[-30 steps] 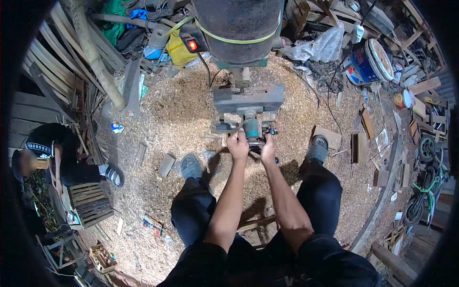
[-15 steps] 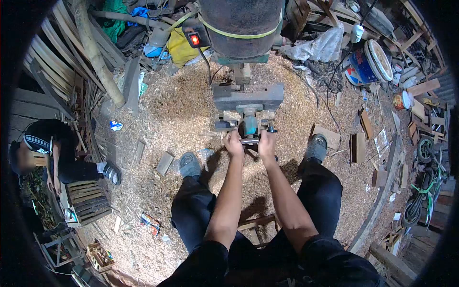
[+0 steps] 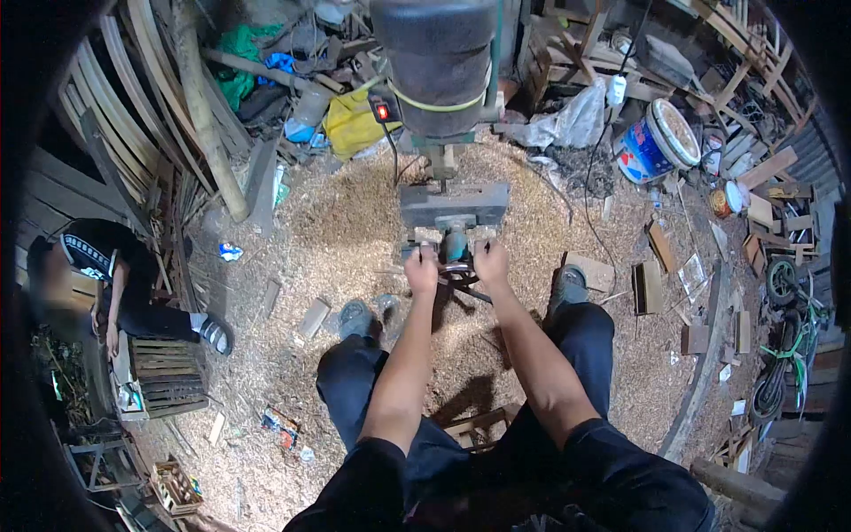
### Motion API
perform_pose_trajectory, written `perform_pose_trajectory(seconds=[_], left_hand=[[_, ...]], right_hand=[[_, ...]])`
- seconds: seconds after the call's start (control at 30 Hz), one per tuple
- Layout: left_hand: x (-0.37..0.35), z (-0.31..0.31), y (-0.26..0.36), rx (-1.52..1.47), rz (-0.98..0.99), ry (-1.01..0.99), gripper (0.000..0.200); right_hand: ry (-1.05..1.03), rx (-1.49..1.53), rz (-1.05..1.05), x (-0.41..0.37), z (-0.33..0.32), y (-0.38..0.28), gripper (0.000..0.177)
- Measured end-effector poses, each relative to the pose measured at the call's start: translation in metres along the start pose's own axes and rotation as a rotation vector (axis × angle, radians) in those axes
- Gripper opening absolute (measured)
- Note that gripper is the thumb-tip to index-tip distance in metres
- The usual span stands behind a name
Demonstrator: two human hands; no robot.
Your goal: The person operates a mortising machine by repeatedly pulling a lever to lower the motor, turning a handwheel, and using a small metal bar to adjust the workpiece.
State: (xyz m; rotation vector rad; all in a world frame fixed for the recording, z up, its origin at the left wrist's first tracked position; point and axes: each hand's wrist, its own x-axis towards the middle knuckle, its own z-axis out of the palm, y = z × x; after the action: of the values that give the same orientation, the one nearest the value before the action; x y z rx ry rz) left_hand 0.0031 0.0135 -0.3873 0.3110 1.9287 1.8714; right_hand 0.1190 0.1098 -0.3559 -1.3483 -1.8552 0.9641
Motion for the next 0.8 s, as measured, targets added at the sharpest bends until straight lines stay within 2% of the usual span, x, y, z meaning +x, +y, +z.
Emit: perform_pose_trajectory(seconds=[0.07,0.13,0.2,0.27,0.33,0.4,0.43,0.47,0.5,0.6,0.63,0.7,0.8], left_hand=[[0.016,-0.003,0.017,0.014,0.199,-0.025,0.025],[0.013,0.005,0.09,-0.034,0.365,-0.035,0.025],[-0.012,0.015,0.198,0.139,0.64,0.034,0.028],[-0.013,0.025,0.268,0.165,0.903,0.094,0.036],[-0.008,0.036,0.339,0.168,1.263,0.174,0.048],[-0.004,0.048,0.397,0.277,1.451,0.252,0.053],[-0.002,0.055,0.415,0.421,1.442,0.312,0.052],[0.002,0.063,0.428,0.563,1.428,0.372,0.052],[0.013,0.07,0.433,0.627,1.48,0.45,0.039],[0.03,0.081,0.43,0.39,1.495,0.339,0.028],[0.032,0.085,0.431,0.337,1.55,0.391,0.024],[0.031,0.082,0.432,0.351,1.545,0.354,0.025],[0.031,0.081,0.431,0.356,1.538,0.334,0.026]], right_hand=[[0.009,0.077,0.0,0.014,-0.018,-0.035,0.032],[0.075,0.21,-0.124,0.041,-0.029,-0.064,0.03],[0.14,0.393,-0.211,0.08,-0.045,-0.1,0.031],[0.187,0.55,-0.31,0.112,-0.073,-0.145,0.028],[0.081,0.806,-0.253,0.111,-0.128,-0.22,0.025],[0.147,0.856,-0.233,0.134,-0.148,-0.261,0.028],[0.125,0.976,-0.195,0.14,-0.157,-0.286,0.032],[0.019,0.931,-0.216,0.163,-0.159,-0.29,0.042],[0.047,0.831,-0.239,0.172,-0.162,-0.301,0.047],[0.097,0.588,-0.241,0.177,-0.174,-0.339,0.062],[0.08,0.575,-0.27,0.201,-0.166,-0.336,0.064],[0.055,0.544,-0.274,0.236,-0.149,-0.332,0.069],[-0.053,0.406,-0.22,0.301,-0.115,-0.316,0.095]])
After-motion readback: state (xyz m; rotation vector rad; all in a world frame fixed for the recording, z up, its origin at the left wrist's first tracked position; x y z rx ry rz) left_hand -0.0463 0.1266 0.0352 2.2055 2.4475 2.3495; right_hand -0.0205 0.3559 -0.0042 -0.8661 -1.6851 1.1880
